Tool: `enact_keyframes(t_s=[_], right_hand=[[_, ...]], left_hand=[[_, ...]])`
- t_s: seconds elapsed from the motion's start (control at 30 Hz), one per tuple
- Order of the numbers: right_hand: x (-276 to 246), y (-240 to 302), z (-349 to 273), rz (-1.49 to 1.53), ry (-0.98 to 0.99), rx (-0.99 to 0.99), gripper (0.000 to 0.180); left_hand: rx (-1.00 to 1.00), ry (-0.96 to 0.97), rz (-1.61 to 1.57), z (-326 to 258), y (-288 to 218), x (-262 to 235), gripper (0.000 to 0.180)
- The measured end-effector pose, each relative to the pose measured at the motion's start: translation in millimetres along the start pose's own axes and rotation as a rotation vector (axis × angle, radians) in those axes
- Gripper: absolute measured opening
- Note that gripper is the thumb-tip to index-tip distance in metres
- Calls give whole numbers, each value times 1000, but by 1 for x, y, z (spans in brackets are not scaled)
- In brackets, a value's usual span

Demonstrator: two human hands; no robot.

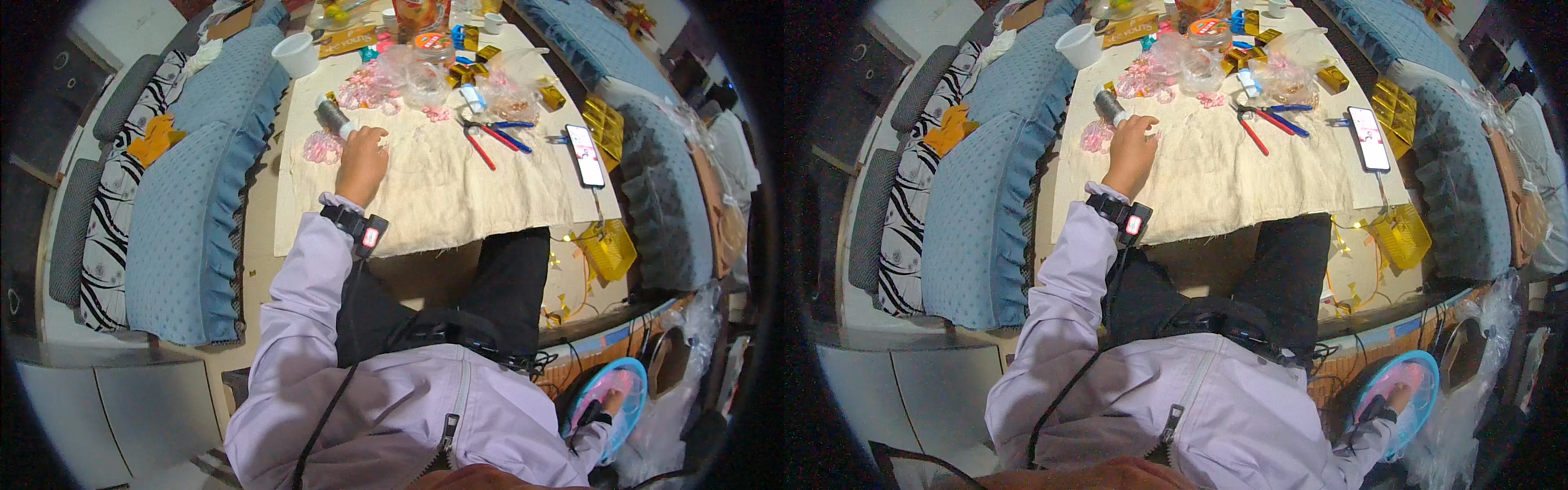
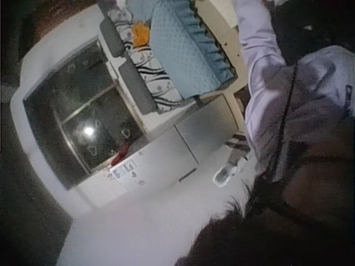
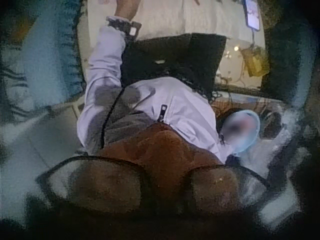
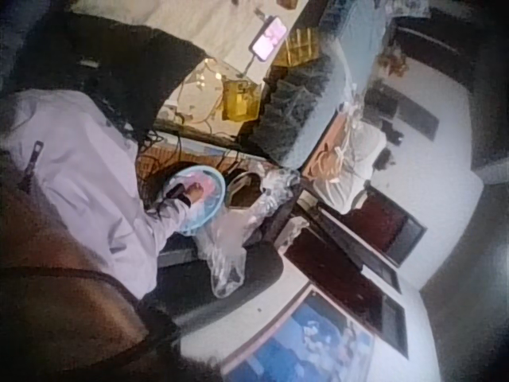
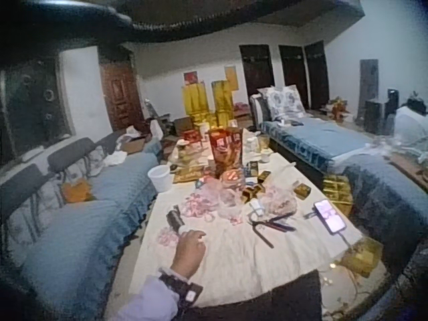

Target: The person assembles beaded keychains at a table. They thread pink beads onto a string, use red-handled pliers to open and close jump rings, and attach a metal key ring to the beaded strand. The finished keychain is placed on the table.

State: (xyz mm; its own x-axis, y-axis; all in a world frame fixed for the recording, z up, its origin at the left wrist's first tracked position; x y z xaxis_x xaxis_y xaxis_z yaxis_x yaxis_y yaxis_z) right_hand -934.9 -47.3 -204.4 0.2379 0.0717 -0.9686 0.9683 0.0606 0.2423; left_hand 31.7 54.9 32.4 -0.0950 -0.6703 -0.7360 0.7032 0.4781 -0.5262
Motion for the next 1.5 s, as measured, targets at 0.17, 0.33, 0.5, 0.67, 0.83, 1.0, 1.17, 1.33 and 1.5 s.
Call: enact_keyframes(t_s=[0.17,0.33,0.5,0.67,0.83,1.0,1.17,1.33,1.5], right_hand=[[-8,-21,-2,111,-3,109,27],[-78,54,27,443,-124,92,33],[-152,304,84,675,-54,-348,27],[-145,576,111,813,93,-691,28],[-119,788,110,762,275,-1258,32],[-62,927,123,536,260,-1492,30],[-7,978,125,430,174,-1599,19],[19,984,115,484,226,-1612,13],[14,980,109,440,155,-1732,24]], left_hand=[[30,85,170,10,-5,12,26],[5,186,113,18,7,28,16],[-44,218,24,24,18,39,9],[44,179,-77,24,13,42,12],[10,340,-288,26,11,46,14],[-119,462,-412,29,24,54,22],[-297,463,-708,37,42,59,44],[-452,513,-523,36,54,60,50],[-442,466,-607,37,54,62,53]])
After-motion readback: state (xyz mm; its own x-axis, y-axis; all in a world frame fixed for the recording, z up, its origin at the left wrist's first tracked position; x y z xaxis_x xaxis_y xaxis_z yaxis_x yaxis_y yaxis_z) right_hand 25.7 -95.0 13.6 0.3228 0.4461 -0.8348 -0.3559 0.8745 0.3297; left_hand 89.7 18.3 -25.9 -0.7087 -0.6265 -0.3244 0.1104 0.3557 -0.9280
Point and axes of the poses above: each hand's wrist, its own z-axis towards the middle knuckle, its own x-axis out of the palm, y = z × x, the point moved 5 cm from there along z, towards the middle knuckle, and after that the axes turned 15 degrees about -x, right-handed, at the moved point
